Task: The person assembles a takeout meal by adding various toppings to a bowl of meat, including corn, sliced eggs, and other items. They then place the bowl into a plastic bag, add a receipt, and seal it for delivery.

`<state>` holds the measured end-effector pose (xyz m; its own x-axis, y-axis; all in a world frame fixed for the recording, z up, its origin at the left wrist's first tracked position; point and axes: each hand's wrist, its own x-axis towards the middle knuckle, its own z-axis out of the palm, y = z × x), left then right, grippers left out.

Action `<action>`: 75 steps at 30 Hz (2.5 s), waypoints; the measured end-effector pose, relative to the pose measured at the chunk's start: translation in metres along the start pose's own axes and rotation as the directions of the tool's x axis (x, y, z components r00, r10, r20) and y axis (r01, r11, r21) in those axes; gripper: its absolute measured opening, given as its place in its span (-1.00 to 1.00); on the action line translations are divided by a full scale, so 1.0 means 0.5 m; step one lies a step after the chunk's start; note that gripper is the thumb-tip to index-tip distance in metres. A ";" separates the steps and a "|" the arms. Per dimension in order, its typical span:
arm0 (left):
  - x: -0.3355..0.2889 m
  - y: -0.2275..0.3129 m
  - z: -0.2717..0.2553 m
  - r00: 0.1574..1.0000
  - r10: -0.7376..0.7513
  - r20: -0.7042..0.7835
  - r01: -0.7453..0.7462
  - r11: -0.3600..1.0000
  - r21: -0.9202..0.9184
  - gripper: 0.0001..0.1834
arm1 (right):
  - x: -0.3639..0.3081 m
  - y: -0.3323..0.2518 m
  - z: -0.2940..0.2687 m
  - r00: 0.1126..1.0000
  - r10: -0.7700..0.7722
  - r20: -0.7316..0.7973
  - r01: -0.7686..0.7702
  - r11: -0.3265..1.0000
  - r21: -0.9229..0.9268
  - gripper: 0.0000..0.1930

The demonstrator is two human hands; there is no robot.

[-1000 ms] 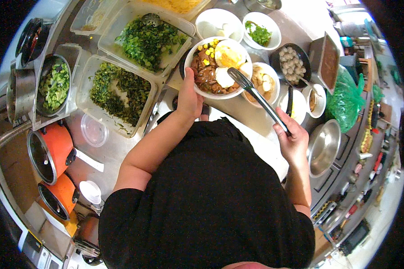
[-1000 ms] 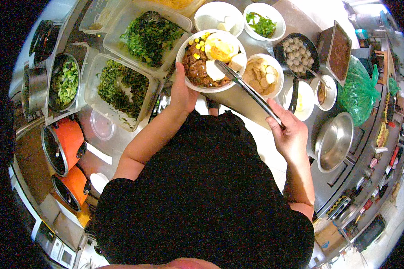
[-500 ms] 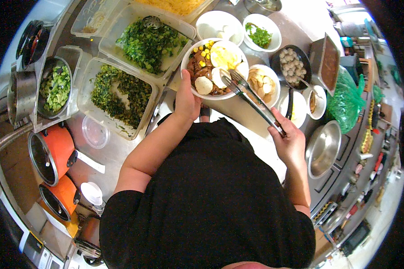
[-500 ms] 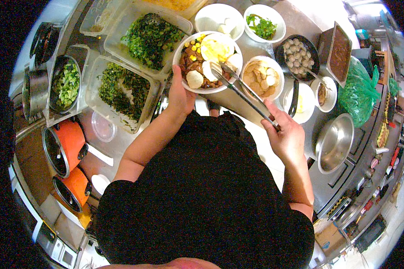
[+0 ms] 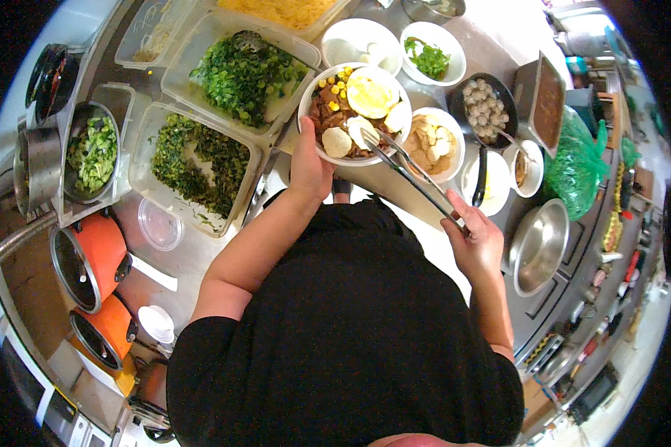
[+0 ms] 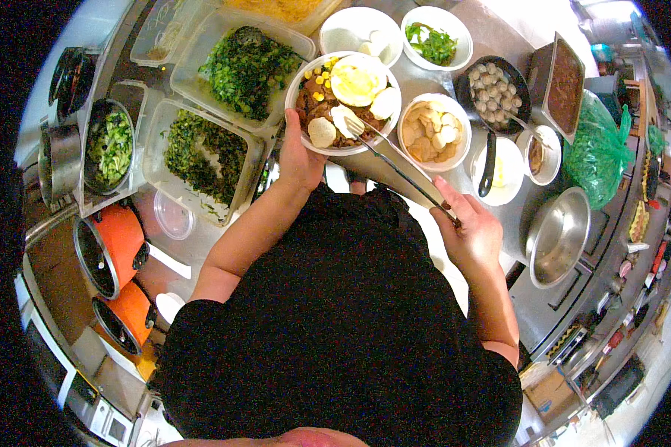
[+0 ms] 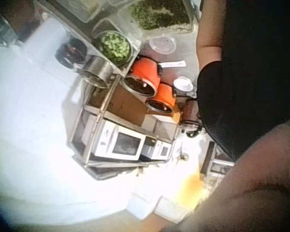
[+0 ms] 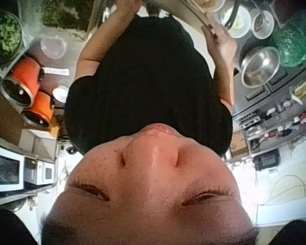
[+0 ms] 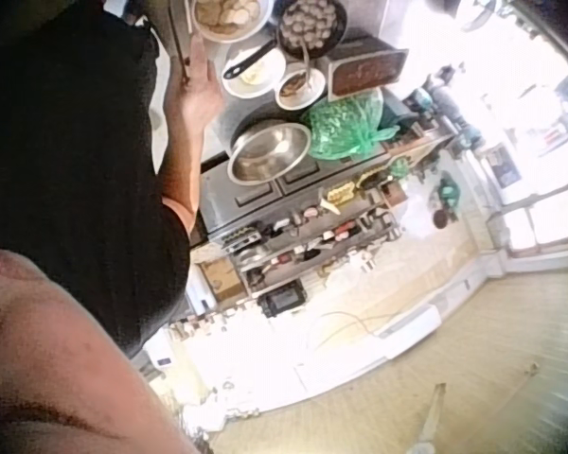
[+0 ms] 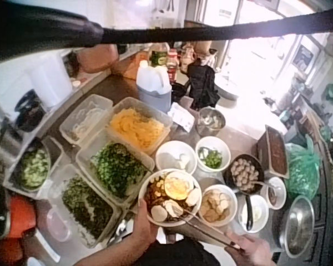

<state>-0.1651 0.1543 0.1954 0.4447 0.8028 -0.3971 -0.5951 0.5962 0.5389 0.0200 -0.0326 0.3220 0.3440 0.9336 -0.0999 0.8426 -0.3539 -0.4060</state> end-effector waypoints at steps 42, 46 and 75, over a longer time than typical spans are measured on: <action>0.007 -0.016 -0.002 0.998 0.014 0.063 -0.016 0.999 0.038 -0.31 | 0.024 0.005 -0.013 0.999 0.016 0.037 -0.023 0.977 0.212 -0.55; 0.001 -0.010 0.000 0.999 -0.010 0.048 0.008 1.000 0.026 -0.30 | 0.020 0.016 -0.023 0.998 -0.042 0.056 0.026 0.967 0.254 -0.55; 0.000 -0.007 -0.013 0.996 0.022 0.084 -0.026 0.998 0.048 -0.29 | 0.020 0.042 -0.060 0.989 -0.131 -0.073 0.150 0.866 0.477 -0.57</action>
<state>-0.1672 0.1521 0.1886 0.4860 0.8128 -0.3212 -0.5738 0.5740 0.5843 0.0537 -0.0323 0.3395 0.2598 0.9654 0.0207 0.5837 -0.1399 -0.7998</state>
